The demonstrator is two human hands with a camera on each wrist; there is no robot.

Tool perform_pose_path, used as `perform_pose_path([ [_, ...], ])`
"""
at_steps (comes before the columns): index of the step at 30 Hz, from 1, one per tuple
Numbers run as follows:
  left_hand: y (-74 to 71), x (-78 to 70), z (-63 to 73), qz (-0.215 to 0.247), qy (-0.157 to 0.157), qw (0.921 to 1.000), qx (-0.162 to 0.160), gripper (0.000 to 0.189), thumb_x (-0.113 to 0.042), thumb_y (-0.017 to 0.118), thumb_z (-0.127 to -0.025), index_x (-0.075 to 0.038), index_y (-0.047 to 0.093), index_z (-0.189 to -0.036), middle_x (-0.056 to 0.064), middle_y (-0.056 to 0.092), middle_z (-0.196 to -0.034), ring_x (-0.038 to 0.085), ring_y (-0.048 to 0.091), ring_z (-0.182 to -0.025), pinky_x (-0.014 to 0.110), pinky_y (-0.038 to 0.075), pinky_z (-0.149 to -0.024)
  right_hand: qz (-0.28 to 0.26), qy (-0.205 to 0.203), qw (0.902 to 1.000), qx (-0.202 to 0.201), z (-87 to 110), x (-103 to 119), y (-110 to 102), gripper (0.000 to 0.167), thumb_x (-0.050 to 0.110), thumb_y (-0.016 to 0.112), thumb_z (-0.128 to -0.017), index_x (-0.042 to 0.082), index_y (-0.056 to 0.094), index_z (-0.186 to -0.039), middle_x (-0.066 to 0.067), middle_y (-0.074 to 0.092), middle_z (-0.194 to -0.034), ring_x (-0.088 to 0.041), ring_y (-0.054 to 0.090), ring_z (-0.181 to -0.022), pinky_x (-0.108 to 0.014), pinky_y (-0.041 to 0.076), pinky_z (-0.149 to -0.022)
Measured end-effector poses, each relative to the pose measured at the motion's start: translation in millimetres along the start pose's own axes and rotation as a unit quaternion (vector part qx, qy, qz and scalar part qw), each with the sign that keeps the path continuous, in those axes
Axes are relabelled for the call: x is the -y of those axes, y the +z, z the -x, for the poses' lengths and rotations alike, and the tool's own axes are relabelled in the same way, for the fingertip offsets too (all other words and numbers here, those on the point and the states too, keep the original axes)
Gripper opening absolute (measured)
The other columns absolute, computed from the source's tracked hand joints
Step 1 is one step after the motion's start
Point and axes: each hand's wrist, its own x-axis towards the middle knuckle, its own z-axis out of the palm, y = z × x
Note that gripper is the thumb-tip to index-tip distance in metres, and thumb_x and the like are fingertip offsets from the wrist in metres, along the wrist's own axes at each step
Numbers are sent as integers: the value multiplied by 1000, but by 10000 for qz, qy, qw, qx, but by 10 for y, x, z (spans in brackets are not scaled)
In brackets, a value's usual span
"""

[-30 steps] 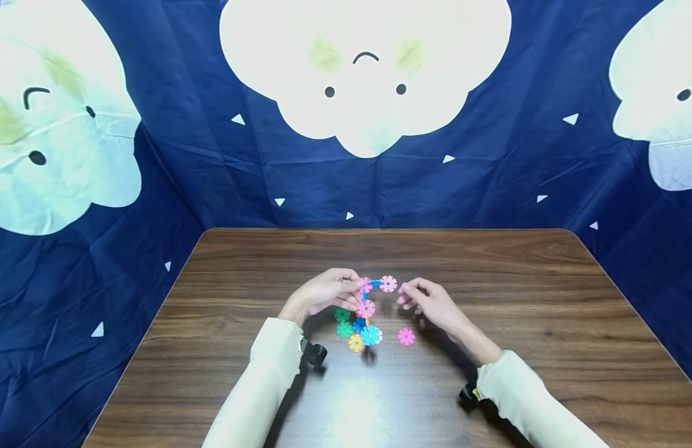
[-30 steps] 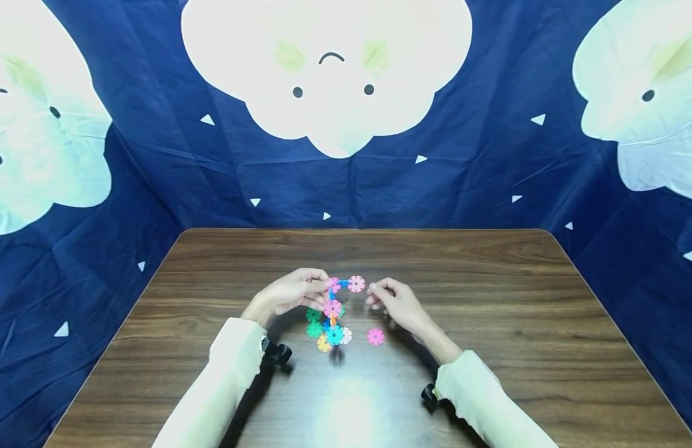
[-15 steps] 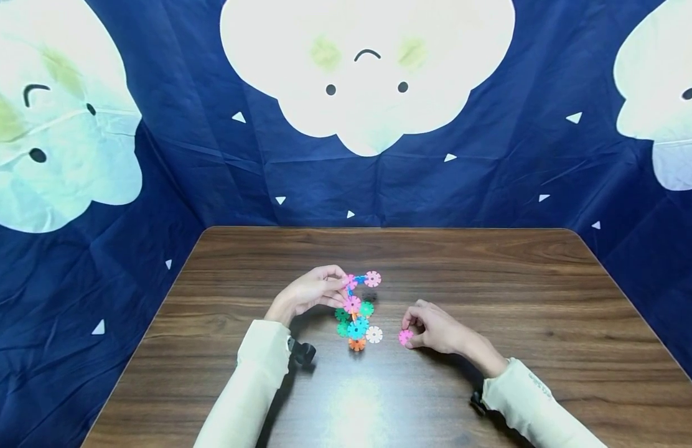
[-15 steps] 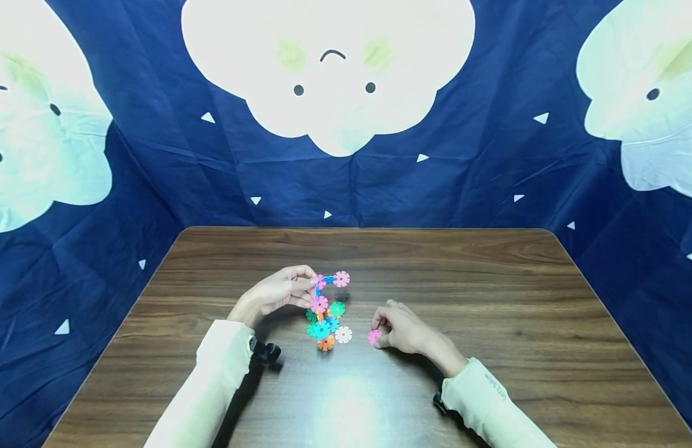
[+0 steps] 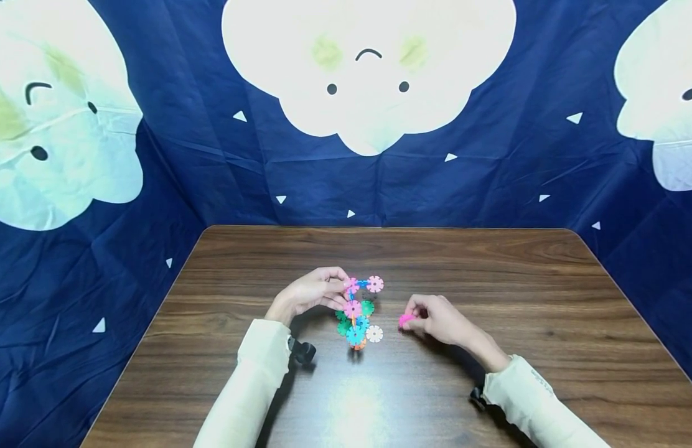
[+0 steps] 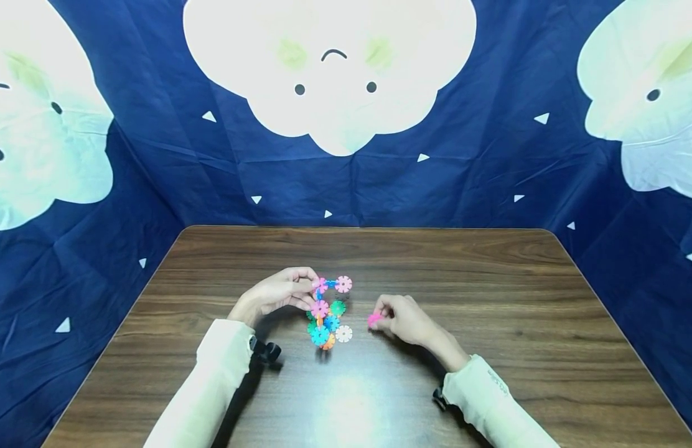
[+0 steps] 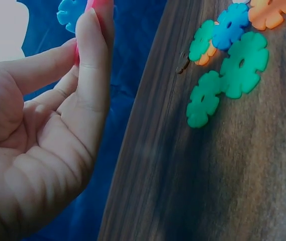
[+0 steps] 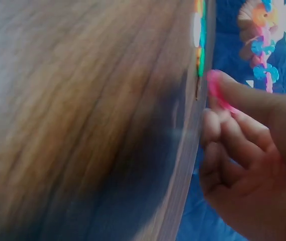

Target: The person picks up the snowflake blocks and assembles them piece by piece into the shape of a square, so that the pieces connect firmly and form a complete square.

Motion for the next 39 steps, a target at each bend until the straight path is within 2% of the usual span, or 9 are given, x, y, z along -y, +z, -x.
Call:
perform_pose_path([
  [5,35,-23,-8,-62,-26,10000,-31,7,-6,47,-99,-2,52,-102,5,59,-86,15,67,-75,30,59,-71,-346,-11,9963,-782,-77,10,-38,2,27,70,-87,25,70,-88,5,70,-80,-10,57,-66,-23,48,-60],
  [9,64,-31,-25,-130,-46,9999,-33,12,-5,47,-98,0,53,-107,3,61,-86,15,66,-74,31,59,-72,-516,-176,9908,-1235,-123,23,-36,6,25,67,-90,26,72,-93,7,72,-87,-12,56,-65,-26,47,-56],
  [14,101,-34,-46,-126,-18,9999,43,19,-2,47,-96,3,53,-114,3,62,-86,15,65,-73,31,59,-72,-653,-404,9799,-1843,-163,67,-1,7,19,70,-87,21,72,-93,7,72,-84,-8,54,-60,-24,45,-51],
  [18,120,-34,-58,-115,34,9999,88,20,-2,46,-96,4,53,-114,4,62,-85,15,65,-73,30,59,-70,-540,-448,9723,-2231,-182,97,20,7,16,73,-84,18,70,-91,4,71,-79,-8,53,-59,-23,45,-51],
  [32,163,-49,-61,-158,-42,9998,58,14,-7,49,-97,0,54,-108,3,64,-81,13,65,-69,27,58,-66,-184,-540,9708,-2332,-185,151,56,7,16,73,-84,17,70,-90,5,71,-77,-8,53,-58,-21,46,-52],
  [39,166,-43,-68,-206,-88,9997,81,10,-7,50,-97,-2,53,-105,3,62,-81,11,63,-66,24,57,-63,-148,-680,9701,-2323,-194,125,83,5,16,72,-85,17,70,-90,0,73,-79,-9,52,-56,-19,43,-50],
])
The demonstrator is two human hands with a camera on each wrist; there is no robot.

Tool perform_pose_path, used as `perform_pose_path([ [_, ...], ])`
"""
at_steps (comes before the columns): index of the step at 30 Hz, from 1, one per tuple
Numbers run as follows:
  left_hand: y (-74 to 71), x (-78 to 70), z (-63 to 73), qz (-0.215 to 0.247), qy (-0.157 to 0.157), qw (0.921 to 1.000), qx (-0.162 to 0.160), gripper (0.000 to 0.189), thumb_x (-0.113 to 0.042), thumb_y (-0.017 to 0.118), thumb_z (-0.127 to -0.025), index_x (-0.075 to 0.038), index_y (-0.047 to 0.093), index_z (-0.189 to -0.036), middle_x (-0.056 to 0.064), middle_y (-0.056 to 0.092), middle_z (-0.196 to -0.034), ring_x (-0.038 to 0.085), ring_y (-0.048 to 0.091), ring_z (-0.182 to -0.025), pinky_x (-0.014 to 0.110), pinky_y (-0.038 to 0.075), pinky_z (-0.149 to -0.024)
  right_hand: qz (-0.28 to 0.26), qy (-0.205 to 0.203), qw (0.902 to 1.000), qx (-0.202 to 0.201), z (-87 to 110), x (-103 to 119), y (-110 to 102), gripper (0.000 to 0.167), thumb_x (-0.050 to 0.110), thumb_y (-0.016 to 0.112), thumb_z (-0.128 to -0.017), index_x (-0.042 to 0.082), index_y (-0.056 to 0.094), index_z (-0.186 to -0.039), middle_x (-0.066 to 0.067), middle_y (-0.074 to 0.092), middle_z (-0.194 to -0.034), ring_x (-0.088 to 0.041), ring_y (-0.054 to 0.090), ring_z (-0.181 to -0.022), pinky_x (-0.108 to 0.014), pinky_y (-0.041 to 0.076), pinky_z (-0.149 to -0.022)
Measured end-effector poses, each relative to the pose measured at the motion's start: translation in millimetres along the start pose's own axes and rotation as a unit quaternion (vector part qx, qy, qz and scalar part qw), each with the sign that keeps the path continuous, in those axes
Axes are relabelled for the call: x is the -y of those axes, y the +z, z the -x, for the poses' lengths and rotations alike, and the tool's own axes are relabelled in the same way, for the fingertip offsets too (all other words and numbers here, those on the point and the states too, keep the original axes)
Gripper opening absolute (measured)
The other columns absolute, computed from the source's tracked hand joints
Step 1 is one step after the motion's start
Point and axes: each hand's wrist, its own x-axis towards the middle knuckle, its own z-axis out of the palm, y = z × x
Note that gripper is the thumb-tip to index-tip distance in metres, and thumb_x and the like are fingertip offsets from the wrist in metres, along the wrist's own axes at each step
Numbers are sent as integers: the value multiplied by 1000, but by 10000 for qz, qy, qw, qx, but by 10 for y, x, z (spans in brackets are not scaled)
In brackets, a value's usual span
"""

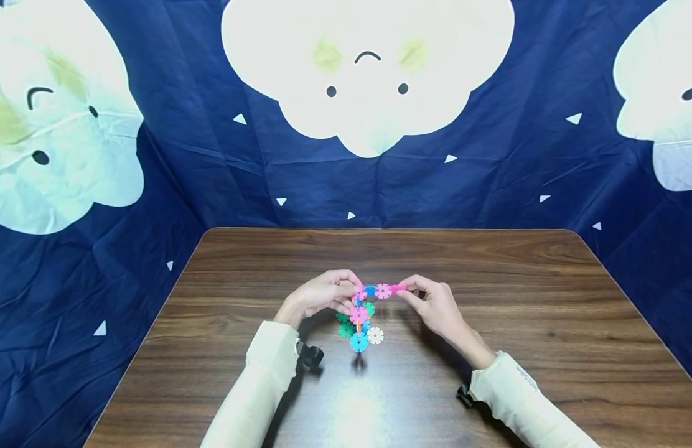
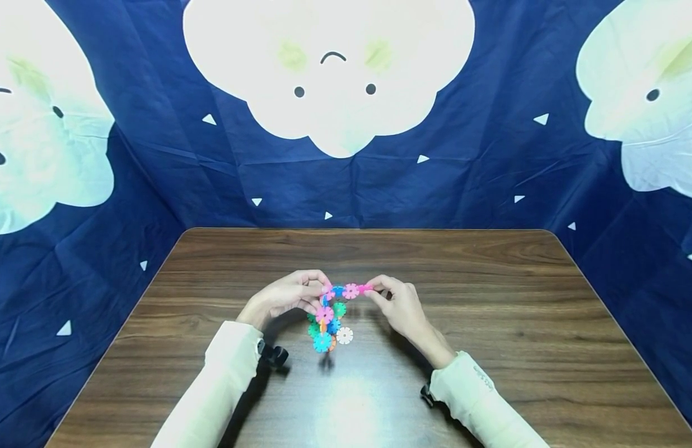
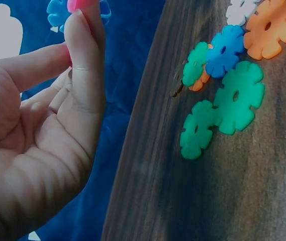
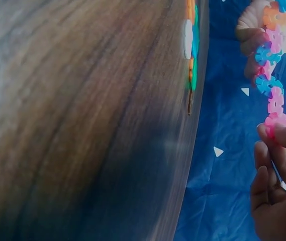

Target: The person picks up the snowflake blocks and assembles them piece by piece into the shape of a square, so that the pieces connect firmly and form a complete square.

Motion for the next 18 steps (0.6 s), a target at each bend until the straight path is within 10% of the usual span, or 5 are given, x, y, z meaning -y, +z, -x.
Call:
perform_pose_path([
  [18,-10,16,10,59,44,9999,116,4,-7,53,-96,-4,53,-99,4,59,-82,12,61,-65,24,57,-64,-104,-144,9998,-43,-3,3,56,5,18,73,-84,18,71,-88,5,73,-79,-7,49,-54,-18,40,-47],
])
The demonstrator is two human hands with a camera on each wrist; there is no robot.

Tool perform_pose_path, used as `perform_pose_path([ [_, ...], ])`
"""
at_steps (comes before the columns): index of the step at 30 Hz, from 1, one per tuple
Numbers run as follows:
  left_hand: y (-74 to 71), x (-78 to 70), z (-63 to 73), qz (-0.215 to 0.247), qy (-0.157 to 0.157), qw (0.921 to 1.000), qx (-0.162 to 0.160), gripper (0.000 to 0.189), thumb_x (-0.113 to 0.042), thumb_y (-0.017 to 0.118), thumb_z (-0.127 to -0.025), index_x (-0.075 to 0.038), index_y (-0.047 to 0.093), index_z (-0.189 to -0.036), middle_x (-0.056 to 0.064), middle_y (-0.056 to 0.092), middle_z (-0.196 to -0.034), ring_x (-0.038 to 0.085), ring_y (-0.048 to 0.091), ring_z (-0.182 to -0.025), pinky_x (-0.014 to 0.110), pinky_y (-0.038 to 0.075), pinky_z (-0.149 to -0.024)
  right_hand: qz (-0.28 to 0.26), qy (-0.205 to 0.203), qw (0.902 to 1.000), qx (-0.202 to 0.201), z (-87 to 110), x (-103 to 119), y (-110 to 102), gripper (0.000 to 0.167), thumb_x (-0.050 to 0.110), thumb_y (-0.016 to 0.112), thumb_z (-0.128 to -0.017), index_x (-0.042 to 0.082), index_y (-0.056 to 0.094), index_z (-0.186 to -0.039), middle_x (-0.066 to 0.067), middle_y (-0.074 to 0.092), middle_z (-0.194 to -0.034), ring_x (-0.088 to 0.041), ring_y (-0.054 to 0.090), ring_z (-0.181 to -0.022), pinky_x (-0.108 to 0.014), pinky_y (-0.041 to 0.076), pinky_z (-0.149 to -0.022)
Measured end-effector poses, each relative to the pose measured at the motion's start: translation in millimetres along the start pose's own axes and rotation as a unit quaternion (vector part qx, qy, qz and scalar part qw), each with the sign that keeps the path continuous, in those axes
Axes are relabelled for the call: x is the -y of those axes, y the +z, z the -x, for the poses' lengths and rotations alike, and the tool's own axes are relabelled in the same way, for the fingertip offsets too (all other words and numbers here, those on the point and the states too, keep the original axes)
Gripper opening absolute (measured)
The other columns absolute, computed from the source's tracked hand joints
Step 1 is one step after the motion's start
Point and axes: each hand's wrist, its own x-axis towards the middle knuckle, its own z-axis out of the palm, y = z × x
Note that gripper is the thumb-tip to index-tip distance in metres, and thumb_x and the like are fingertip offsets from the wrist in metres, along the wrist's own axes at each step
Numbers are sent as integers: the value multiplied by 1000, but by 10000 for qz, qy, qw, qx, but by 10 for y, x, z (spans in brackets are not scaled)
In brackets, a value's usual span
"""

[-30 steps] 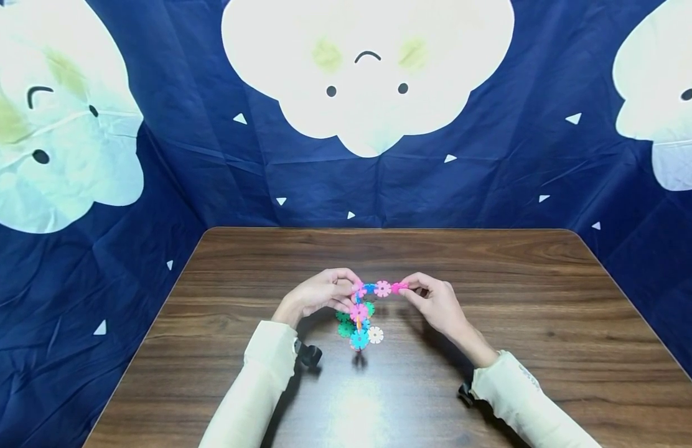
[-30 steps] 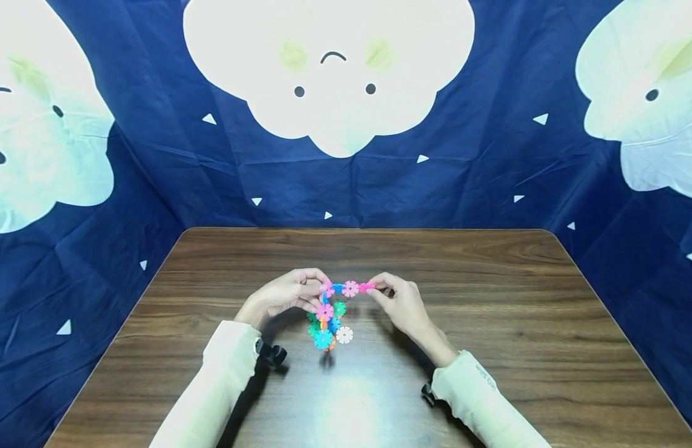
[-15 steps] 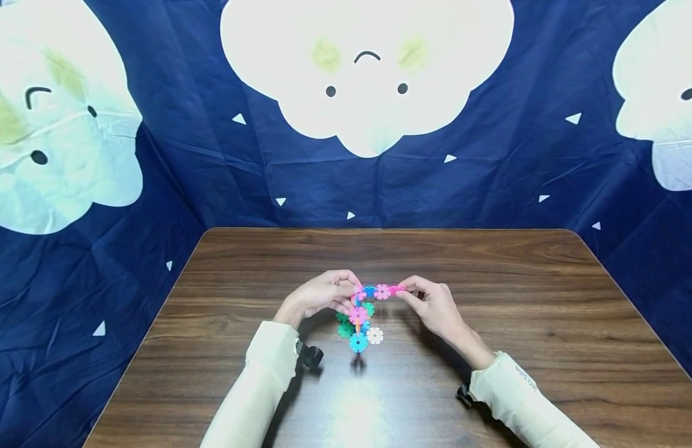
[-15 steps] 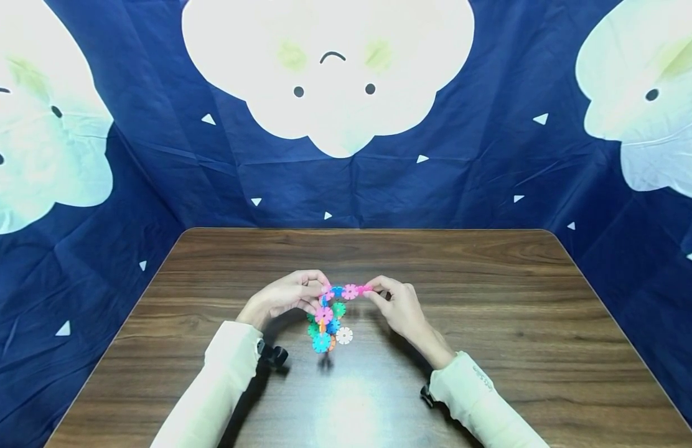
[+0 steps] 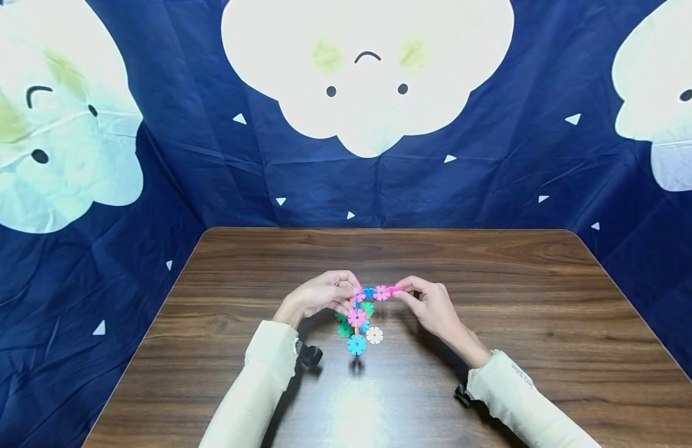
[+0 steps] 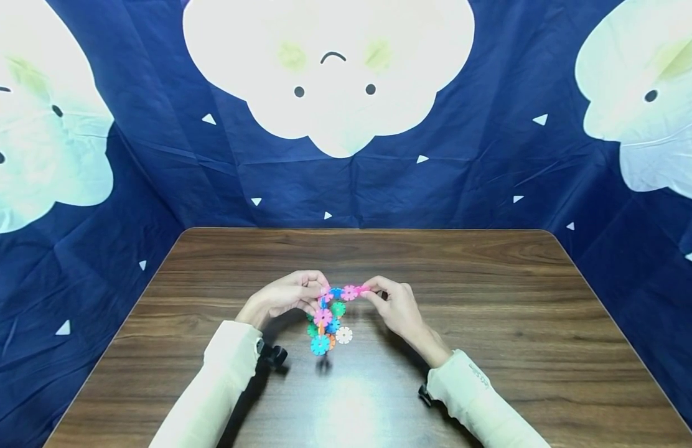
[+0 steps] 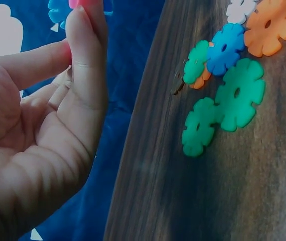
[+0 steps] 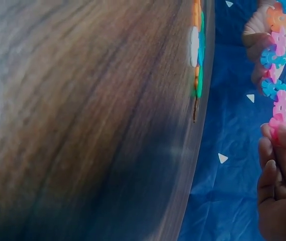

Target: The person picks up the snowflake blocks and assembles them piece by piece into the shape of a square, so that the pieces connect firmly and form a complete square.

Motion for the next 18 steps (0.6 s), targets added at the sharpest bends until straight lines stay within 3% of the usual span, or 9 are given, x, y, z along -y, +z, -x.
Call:
perform_pose_path([
  [6,-41,18,-4,63,87,9999,60,5,-8,54,-96,-5,54,-100,2,60,-80,11,61,-66,25,58,-64,-91,121,9998,143,-15,14,-8,8,19,72,-86,18,69,-93,4,73,-84,-9,54,-62,-19,43,-52],
  [12,-102,7,45,61,139,9999,-51,7,-7,49,-97,-5,54,-102,2,62,-81,12,63,-68,27,58,-66,-470,733,9947,547,-14,23,9,21,17,71,-87,13,64,-106,-3,72,-94,-11,60,-75,-25,50,-63],
  [15,-135,17,68,88,125,9998,-140,7,-6,48,-98,-5,53,-102,2,60,-82,12,63,-68,27,58,-67,-304,940,9899,1013,23,-7,38,19,16,70,-87,11,63,-104,-1,70,-91,-11,61,-78,-26,53,-70],
  [18,-154,25,87,130,121,9997,-192,8,-6,47,-98,-5,53,-102,1,60,-84,12,62,-69,27,58,-67,-35,899,9790,1829,77,-9,81,18,19,70,-86,10,64,-101,3,67,-88,-10,61,-78,-23,53,-73],
])
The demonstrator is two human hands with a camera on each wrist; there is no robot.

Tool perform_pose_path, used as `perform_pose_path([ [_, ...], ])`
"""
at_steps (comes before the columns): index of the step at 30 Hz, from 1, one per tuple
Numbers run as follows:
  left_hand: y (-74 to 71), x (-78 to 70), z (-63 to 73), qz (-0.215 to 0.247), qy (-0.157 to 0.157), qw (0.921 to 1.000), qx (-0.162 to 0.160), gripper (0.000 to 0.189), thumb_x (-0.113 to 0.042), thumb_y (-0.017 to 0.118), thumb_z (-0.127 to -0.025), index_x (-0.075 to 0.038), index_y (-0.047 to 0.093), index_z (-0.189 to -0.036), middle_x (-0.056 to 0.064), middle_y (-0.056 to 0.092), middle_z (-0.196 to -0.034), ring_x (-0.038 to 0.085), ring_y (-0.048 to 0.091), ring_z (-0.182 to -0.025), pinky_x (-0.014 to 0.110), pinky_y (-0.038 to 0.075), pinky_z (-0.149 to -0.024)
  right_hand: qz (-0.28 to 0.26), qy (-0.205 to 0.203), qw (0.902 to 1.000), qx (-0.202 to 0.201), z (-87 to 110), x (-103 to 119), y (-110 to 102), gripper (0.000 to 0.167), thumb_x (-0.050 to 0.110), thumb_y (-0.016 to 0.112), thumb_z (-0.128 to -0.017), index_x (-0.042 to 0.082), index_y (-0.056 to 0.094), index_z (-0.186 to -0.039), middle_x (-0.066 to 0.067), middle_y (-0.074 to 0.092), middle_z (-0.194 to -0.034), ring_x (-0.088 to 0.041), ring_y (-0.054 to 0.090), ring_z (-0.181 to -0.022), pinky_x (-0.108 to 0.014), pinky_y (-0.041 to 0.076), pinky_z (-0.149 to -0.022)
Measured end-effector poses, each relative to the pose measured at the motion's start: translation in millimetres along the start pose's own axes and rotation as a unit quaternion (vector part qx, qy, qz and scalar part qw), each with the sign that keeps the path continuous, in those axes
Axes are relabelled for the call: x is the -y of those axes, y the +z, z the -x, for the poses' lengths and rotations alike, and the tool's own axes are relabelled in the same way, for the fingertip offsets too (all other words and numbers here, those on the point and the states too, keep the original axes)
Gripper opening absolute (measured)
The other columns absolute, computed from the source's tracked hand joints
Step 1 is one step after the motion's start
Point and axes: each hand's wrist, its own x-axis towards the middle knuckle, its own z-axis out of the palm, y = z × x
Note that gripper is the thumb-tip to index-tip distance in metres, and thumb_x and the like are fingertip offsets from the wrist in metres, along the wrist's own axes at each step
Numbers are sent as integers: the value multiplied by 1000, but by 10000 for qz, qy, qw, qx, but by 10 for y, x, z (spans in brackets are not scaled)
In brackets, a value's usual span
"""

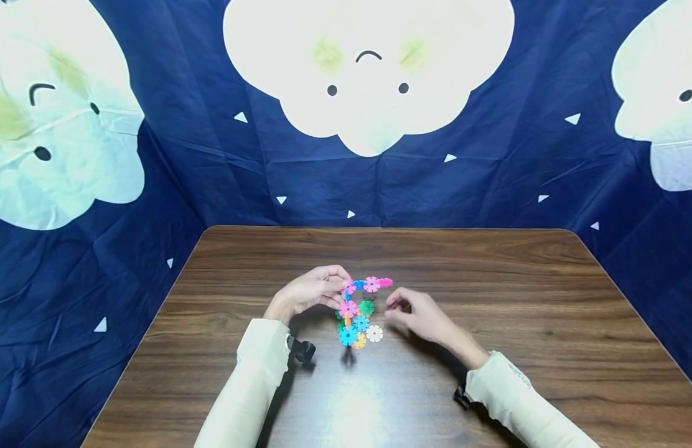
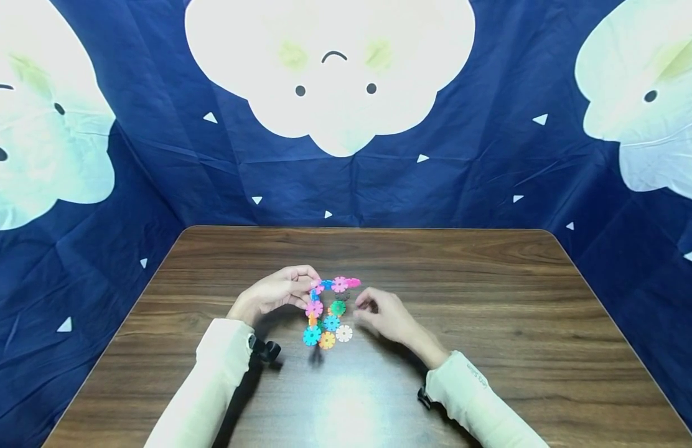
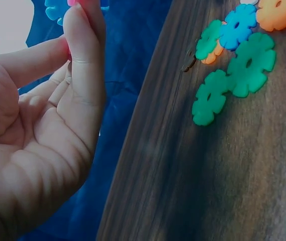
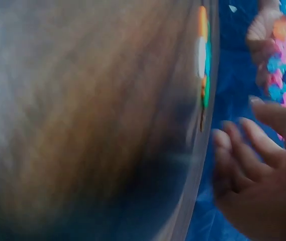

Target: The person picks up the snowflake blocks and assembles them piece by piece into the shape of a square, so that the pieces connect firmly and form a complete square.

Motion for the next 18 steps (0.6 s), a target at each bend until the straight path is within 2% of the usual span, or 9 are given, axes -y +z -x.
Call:
perform_pose_path([
  [2,0,-2,2,10,-3,10000,9,8,-6,47,-98,-5,53,-102,1,60,-85,12,62,-69,27,58,-67,197,-139,9984,504,28,7,38,19,20,71,-86,9,65,-101,2,66,-90,-12,61,-80,-24,53,-74],
  [5,0,-9,-2,11,1,10000,37,8,-7,47,-98,-5,53,-103,1,60,-85,12,63,-70,27,58,-67,517,-342,9946,831,55,30,97,22,21,73,-84,8,64,-101,-1,64,-93,-15,60,-84,-26,52,-75],
  [10,-2,-23,-7,3,6,10000,59,8,-7,47,-98,-5,53,-103,1,60,-84,12,63,-70,28,58,-67,974,-339,9918,753,71,50,182,27,27,77,-80,12,64,-98,1,58,-94,-14,55,-87,-26,48,-77],
  [18,-13,-21,-6,66,-23,10000,42,6,-6,48,-97,-7,53,-101,0,60,-83,11,62,-68,27,58,-66,1157,-390,9913,482,74,81,246,27,23,81,-75,12,63,-92,1,54,-87,-15,51,-82,-27,45,-75],
])
